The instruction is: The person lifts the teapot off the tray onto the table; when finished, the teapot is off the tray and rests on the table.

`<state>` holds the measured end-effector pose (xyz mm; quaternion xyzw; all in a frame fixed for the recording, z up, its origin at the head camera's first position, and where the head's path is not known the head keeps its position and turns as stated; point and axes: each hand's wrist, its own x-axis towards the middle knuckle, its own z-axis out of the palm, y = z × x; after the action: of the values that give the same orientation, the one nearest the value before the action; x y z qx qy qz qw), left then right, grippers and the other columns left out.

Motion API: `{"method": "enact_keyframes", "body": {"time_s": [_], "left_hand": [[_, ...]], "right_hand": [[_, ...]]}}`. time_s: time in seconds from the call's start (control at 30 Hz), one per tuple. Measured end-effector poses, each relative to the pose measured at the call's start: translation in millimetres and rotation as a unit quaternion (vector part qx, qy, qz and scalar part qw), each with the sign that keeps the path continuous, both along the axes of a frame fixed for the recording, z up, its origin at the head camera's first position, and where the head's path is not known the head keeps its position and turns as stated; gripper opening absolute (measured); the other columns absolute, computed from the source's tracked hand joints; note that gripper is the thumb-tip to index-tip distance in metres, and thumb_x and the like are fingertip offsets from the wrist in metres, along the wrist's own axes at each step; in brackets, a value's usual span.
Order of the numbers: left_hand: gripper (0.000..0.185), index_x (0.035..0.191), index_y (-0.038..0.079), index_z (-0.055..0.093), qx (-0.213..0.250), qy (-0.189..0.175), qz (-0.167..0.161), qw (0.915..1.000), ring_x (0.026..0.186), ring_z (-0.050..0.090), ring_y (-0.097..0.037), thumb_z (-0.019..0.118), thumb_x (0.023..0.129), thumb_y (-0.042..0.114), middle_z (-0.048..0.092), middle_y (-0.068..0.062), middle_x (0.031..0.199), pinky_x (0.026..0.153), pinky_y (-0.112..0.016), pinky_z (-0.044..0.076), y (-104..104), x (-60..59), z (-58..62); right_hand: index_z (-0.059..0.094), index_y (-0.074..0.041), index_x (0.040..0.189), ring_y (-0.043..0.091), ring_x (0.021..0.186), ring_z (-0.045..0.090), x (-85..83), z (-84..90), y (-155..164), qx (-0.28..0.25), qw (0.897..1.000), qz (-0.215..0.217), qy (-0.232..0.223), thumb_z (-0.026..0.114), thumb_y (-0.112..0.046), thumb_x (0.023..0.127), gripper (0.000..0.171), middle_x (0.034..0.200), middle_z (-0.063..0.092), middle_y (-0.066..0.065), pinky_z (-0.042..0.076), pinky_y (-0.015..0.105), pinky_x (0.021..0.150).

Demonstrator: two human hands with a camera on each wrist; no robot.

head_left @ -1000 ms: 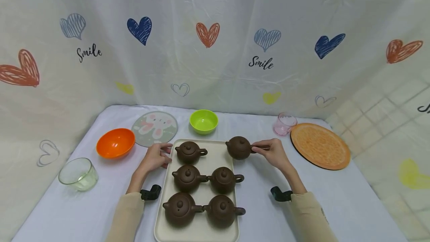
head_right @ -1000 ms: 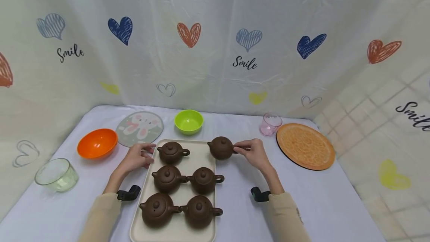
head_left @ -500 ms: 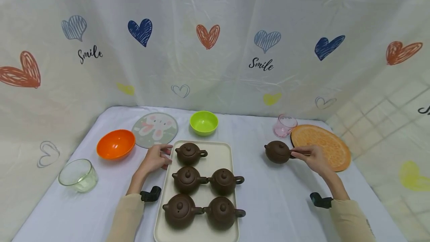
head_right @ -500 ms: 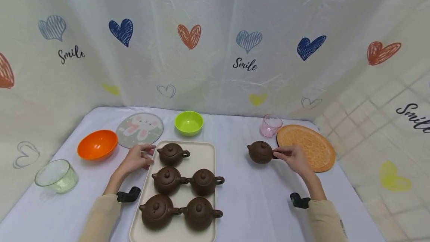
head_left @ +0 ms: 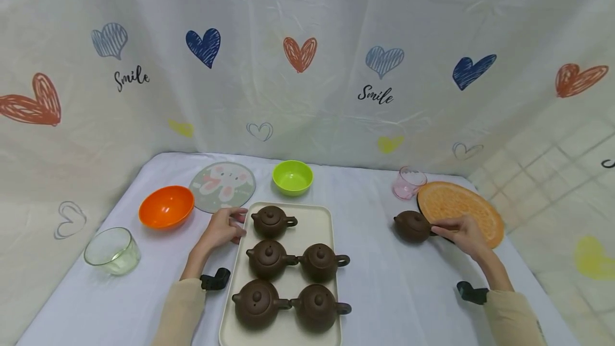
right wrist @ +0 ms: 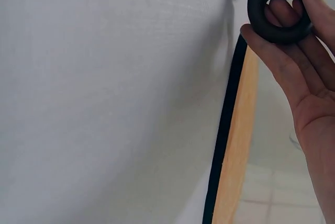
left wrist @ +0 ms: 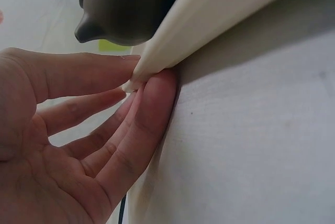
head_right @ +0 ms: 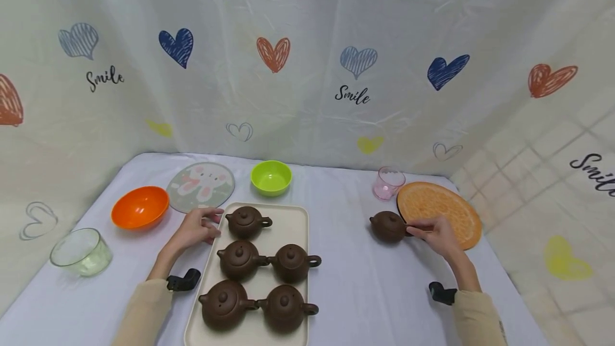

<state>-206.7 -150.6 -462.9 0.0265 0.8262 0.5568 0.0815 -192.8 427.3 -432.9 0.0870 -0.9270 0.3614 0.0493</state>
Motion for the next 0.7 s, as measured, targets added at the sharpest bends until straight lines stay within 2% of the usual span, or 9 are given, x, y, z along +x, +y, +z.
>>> {"method": "enact_keyframes", "body": {"time_s": [0.3, 0.43, 0.6, 0.7], "left_hand": [[0.056, 0.128, -0.01, 0.053, -0.006, 0.006, -0.003, 1.0, 0.069, 0.066, -0.02, 0.064, 0.073, -0.013, 0.06, -0.023, 0.104, 0.054, -0.035, 0.058, -0.3, -1.1, -0.8], [0.056, 0.128, -0.01, 0.053, -0.005, 0.006, -0.002, 1.0, 0.07, 0.066, -0.02, 0.064, 0.073, -0.013, 0.06, -0.023, 0.104, 0.054, -0.035, 0.058, 0.0, -1.1, -0.7], [0.056, 0.128, -0.01, 0.053, -0.006, 0.004, -0.001, 1.0, 0.069, 0.066, -0.019, 0.064, 0.073, -0.012, 0.06, -0.022, 0.103, 0.053, -0.035, 0.058, 0.4, -0.9, -1.7], [0.056, 0.128, -0.01, 0.053, -0.006, 0.006, -0.002, 1.0, 0.069, 0.066, -0.019, 0.064, 0.073, -0.012, 0.06, -0.022, 0.103, 0.053, -0.035, 0.058, 0.4, -0.4, -2.0]], "right_hand": [[0.072, 0.006, 0.101, -0.012, 0.081, 0.057, -2.4, -0.3, 0.4, 0.024, 1.0, -0.004, -0.006, 0.071, -0.01, 0.085, 0.023, 0.095, 0.071, 0.022, 0.053, 0.016, 0.064], [0.072, 0.005, 0.104, -0.016, 0.082, 0.054, -1.7, 5.3, -4.1, 0.034, 0.999, -0.024, -0.022, 0.07, -0.018, 0.087, 0.028, 0.099, 0.071, 0.021, 0.052, 0.015, 0.066], [0.07, 0.003, 0.108, -0.02, 0.082, 0.049, 0.3, 25.9, -24.5, 0.021, 0.998, -0.061, -0.016, 0.067, -0.03, 0.09, 0.038, 0.105, 0.07, 0.02, 0.05, 0.013, 0.067], [0.07, 0.002, 0.11, -0.017, 0.082, 0.052, -2.3, 44.4, -49.6, 0.008, 0.999, -0.054, -0.003, 0.066, -0.032, 0.09, 0.039, 0.106, 0.07, 0.019, 0.05, 0.013, 0.069]]}}
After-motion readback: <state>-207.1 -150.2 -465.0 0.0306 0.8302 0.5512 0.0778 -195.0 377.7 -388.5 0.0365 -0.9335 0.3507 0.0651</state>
